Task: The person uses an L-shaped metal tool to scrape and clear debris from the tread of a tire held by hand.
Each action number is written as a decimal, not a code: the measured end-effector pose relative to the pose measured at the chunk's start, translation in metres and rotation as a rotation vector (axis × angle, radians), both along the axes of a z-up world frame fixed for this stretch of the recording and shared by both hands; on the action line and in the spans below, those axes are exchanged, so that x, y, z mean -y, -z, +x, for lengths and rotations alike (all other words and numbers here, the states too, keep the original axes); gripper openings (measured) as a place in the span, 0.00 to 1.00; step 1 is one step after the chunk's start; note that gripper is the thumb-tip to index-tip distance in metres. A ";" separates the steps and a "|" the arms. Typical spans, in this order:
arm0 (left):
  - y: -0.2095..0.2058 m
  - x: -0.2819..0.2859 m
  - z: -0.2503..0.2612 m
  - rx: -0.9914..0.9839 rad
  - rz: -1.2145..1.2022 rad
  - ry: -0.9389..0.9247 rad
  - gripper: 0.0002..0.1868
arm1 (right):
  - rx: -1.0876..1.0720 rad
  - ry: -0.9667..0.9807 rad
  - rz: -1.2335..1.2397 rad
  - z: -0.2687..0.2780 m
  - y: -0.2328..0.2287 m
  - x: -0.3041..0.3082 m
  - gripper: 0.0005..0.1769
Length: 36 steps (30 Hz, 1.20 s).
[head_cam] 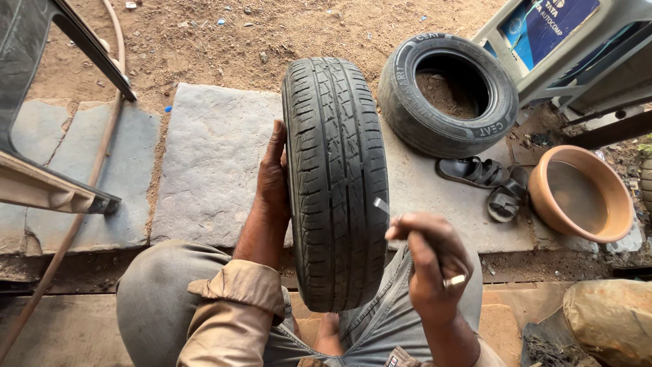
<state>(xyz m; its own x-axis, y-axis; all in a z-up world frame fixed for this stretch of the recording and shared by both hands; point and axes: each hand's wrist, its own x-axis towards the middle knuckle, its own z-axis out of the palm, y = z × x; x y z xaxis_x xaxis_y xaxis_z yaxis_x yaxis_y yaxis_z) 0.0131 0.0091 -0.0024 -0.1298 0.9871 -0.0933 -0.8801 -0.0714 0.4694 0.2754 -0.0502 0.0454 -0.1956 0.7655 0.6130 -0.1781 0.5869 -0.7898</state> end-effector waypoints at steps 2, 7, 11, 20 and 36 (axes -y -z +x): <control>0.000 -0.002 -0.004 -0.003 0.027 0.015 0.39 | 0.059 -0.029 0.053 0.003 0.006 0.005 0.11; 0.007 0.000 -0.008 -0.069 -0.008 -0.047 0.40 | 0.178 -0.004 0.186 -0.004 0.015 0.006 0.10; 0.007 0.004 -0.008 -0.093 -0.009 -0.002 0.42 | 0.227 0.024 0.243 -0.012 0.005 0.008 0.09; 0.009 0.009 -0.007 -0.042 0.036 0.074 0.41 | 0.276 0.066 0.196 -0.023 -0.006 0.005 0.11; -0.009 0.012 0.016 -0.111 -0.044 -0.043 0.39 | 0.447 0.138 0.416 -0.030 -0.012 0.029 0.15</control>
<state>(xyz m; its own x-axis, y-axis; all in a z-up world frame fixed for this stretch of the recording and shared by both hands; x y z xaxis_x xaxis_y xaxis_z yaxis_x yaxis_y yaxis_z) 0.0296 -0.0026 0.0065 -0.1836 0.9758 -0.1188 -0.8192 -0.0850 0.5671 0.2455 -0.0794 0.0570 -0.4180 0.5167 0.7472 0.2160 0.8554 -0.4708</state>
